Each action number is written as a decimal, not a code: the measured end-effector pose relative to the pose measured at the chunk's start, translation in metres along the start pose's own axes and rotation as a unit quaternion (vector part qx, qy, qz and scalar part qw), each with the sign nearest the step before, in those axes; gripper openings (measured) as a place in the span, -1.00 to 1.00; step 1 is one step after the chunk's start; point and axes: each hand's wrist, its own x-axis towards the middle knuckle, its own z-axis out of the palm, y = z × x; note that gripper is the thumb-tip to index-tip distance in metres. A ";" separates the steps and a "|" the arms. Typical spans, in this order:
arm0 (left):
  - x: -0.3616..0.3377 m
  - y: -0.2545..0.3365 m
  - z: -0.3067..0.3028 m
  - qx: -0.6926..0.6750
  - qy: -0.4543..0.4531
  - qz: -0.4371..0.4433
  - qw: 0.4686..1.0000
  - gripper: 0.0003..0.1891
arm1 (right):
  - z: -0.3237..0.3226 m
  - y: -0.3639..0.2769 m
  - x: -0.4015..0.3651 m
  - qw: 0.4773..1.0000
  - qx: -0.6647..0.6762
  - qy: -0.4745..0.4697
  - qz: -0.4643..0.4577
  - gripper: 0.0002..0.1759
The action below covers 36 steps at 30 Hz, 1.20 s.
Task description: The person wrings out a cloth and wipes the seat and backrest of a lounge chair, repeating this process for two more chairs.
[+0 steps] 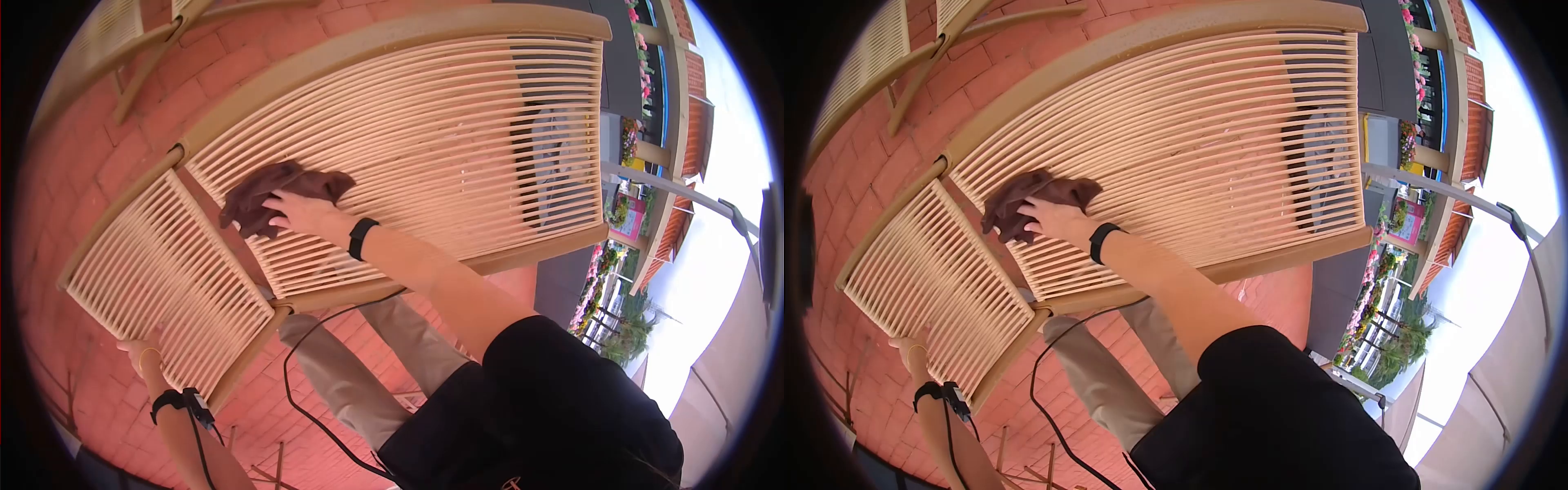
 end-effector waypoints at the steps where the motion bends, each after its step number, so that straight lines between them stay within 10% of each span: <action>1: 0.008 -0.006 0.005 -0.002 -0.002 -0.008 1.000 -0.04 | -0.028 0.034 -0.023 0.956 0.258 -0.003 0.138 -0.52; 8: 0.007 0.000 0.000 0.003 -0.016 -0.036 0.999 -0.01 | -0.192 0.264 -0.205 0.820 -0.176 0.246 0.485 -0.45; 15: 0.020 -0.003 0.008 0.017 -0.024 -0.056 0.998 -0.05 | -0.158 0.229 -0.116 0.605 -0.089 0.354 0.707 -0.30; 22: 0.017 -0.007 0.006 -0.002 -0.025 -0.017 1.000 -0.09 | -0.054 0.041 0.064 0.788 0.133 0.118 0.590 -0.31; 26: 0.007 0.000 0.003 0.018 -0.006 -0.011 1.000 -0.07 | 0.050 -0.056 0.130 0.991 0.027 0.028 0.129 -0.49; 27: 0.000 0.006 0.000 0.009 0.003 -0.008 1.000 -0.06 | 0.099 -0.082 0.150 0.997 0.045 -0.058 0.039 -0.53; 29: 0.000 0.008 -0.004 0.026 0.005 -0.009 1.000 -0.06 | 0.037 -0.066 0.154 0.938 0.289 -0.078 0.176 -0.57; 31: -0.002 0.005 -0.002 0.037 -0.003 -0.011 0.999 -0.06 | 0.082 -0.067 0.138 0.999 -0.004 -0.024 -0.022 -0.56; 32: -0.002 0.005 -0.002 0.033 -0.010 -0.017 0.999 -0.06 | 0.017 -0.041 0.120 0.913 0.360 -0.147 0.123 -0.53; 36: 0.004 0.002 0.005 0.020 -0.008 -0.024 0.999 -0.09 | -0.017 0.049 0.033 0.952 0.241 -0.132 0.132 -0.48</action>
